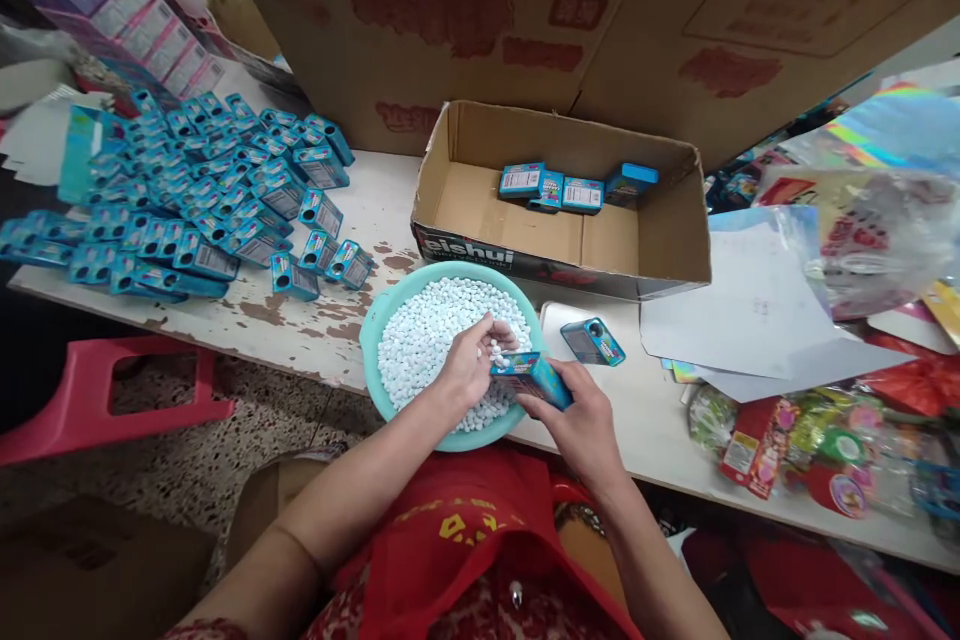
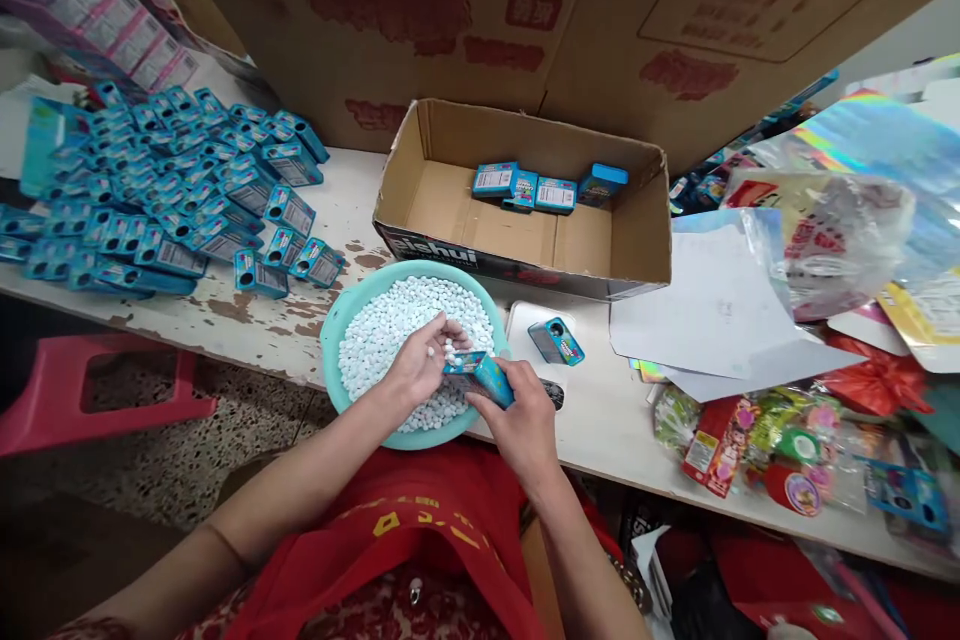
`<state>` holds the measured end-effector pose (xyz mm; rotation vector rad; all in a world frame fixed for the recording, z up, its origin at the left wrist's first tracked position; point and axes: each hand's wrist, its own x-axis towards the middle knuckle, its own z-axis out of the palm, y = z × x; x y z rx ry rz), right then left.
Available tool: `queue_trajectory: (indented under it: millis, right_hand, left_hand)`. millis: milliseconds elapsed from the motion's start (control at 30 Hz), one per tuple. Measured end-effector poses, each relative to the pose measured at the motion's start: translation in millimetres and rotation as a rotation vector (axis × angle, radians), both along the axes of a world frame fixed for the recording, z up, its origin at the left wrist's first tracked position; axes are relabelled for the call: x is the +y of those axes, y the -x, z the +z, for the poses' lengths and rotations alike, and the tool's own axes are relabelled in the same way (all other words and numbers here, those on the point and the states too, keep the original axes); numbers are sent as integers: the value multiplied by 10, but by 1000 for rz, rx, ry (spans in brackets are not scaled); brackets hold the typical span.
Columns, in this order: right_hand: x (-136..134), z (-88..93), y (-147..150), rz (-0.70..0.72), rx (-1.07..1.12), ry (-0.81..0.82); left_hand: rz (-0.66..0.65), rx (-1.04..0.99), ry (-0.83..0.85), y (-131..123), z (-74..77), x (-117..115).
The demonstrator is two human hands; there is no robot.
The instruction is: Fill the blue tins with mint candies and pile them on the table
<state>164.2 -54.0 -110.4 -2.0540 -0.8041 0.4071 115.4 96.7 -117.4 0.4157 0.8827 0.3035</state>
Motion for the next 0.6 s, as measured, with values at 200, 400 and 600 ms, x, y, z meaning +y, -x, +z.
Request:
queue_trajectory:
  millis: [200,400,600]
  right_hand:
    - [35,-80,31,-103,214,-76]
    - [63,-136,27,-165,679,-407]
    - [248,-132,92,-133,469,-407]
  left_hand:
    - [26,0,-2,24,120,8]
    - [-43,-66,-35,58,188,203]
    - [-227,27,-277,257,131,481]
